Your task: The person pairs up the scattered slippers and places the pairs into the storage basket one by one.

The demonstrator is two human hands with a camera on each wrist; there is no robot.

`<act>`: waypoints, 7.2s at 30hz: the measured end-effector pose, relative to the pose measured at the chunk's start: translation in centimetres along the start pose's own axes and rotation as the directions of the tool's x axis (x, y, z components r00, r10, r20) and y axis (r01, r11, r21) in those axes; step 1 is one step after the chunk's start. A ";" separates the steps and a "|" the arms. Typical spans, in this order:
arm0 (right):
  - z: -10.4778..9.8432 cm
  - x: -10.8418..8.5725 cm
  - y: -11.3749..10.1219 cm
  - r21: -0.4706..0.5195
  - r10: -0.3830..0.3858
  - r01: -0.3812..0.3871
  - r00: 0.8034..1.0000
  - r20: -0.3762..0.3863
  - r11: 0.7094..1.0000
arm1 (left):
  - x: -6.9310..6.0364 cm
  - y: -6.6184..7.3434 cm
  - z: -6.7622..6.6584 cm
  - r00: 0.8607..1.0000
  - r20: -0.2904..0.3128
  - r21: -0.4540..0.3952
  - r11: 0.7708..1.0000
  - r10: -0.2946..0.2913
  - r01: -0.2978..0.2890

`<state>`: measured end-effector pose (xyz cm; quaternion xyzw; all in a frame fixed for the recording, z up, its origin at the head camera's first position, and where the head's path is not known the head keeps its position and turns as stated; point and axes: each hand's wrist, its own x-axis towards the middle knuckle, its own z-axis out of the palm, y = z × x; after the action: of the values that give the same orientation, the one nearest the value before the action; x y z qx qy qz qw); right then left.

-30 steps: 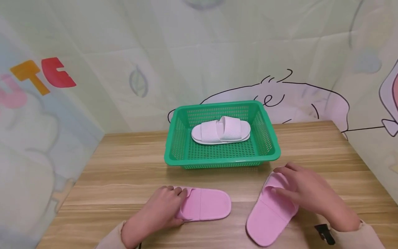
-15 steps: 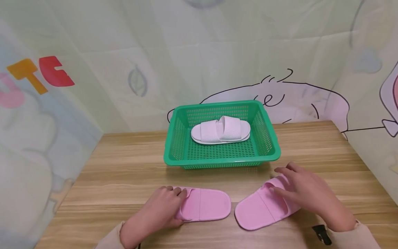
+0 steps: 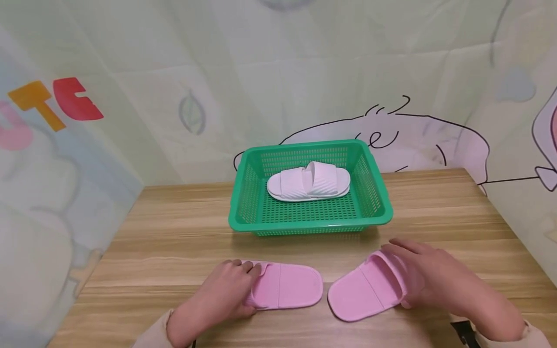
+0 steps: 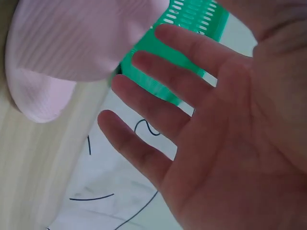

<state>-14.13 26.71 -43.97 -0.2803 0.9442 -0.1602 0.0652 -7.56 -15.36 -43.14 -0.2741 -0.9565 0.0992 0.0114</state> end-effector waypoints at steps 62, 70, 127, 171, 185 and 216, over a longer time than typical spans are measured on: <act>1.6 0.8 -0.3 -0.052 -0.083 0.079 0.993 -0.083 0.996 | -2.0 -2.0 -0.5 0.933 -0.349 -0.252 0.968 -0.093 0.002; 1.6 0.8 -0.3 -0.059 -0.091 0.086 0.993 -0.080 0.995 | -1.5 -2.3 -1.5 0.898 -0.434 -0.268 0.962 -0.076 -0.048; -0.1 -0.9 -2.6 0.004 -0.175 0.182 0.949 -0.261 0.983 | -1.3 -2.5 -2.1 0.852 -0.524 -0.259 0.955 -0.010 -0.148; -1.7 -1.1 -7.8 -0.018 -0.216 0.221 0.929 -0.301 0.975 | -1.2 -1.3 -2.9 0.847 -0.531 -0.288 0.935 0.024 -0.207; -1.9 -0.5 -8.8 -0.029 -0.235 0.237 0.929 -0.287 0.971 | -0.8 -0.8 -2.9 0.831 -0.554 -0.276 0.933 0.042 -0.231; -1.5 1.1 -11.5 0.012 -0.260 0.268 0.942 -0.213 0.963 | -0.3 0.5 -2.8 0.802 -0.596 -0.268 0.931 0.040 -0.246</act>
<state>-9.52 17.40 -38.73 -0.3845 0.8962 -0.2153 -0.0508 -6.84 -14.58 -40.53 -0.3614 -0.8858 -0.1513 0.2487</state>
